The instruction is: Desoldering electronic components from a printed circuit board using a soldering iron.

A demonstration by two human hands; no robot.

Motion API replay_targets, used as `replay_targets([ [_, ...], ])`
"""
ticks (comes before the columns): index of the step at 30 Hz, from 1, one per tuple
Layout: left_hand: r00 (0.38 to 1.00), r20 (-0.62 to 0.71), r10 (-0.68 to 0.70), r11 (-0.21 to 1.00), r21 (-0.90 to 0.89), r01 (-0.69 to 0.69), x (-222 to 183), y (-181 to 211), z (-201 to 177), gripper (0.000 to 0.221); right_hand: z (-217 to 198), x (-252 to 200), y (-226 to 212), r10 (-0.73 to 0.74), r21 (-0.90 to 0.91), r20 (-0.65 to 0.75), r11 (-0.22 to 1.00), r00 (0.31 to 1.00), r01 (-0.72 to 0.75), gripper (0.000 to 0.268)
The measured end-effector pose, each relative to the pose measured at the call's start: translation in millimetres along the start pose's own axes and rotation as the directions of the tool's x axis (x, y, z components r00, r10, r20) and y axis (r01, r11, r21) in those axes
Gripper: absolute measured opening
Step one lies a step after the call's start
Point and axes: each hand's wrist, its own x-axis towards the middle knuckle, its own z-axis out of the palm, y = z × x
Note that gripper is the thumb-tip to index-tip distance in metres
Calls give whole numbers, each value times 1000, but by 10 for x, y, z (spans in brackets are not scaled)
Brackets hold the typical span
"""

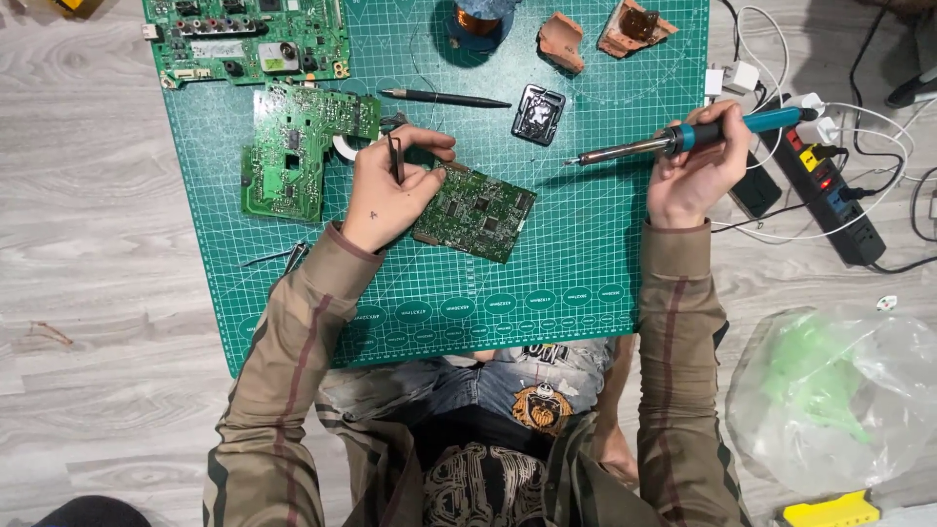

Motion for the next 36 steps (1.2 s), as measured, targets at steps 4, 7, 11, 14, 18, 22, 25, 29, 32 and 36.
replay_targets([
  [4,999,0,40,998,49,-40,12,-2,9,33,61,-26,-21,6,0,6,1000,1000,-6,25],
  [7,999,7,42,998,53,-42,0,-14,13,33,55,-37,-11,25,-17,-6,1000,1000,-25,25],
  [11,999,-2,44,998,50,-44,11,10,17,34,55,-30,-1,14,-24,-9,1000,1000,-15,25],
  [14,999,-2,33,999,33,-33,4,-28,10,34,40,-37,4,16,-34,-4,999,1000,-16,25],
  [18,1000,-3,21,1000,-1,-21,16,-34,10,34,51,-32,4,12,-31,1,999,1000,-12,25],
  [22,1000,-2,18,1000,5,-18,26,-68,-2,35,50,-19,1,4,-37,-3,999,1000,-4,25],
  [25,999,3,-45,999,-5,45,8,-56,-1,37,35,-38,3,-1,-53,-22,999,1000,-1,25],
  [29,999,-11,-47,999,-4,47,21,-48,-5,37,3,-8,11,-16,-46,-24,999,1000,15,26],
  [32,999,-10,-34,999,20,34,-4,-25,0,32,80,-75,-15,-27,-21,-7,999,1000,27,24],
  [36,1000,-4,2,998,56,-1,-3,-27,-9,27,127,-108,-33,-86,2,8,996,996,86,22],
])
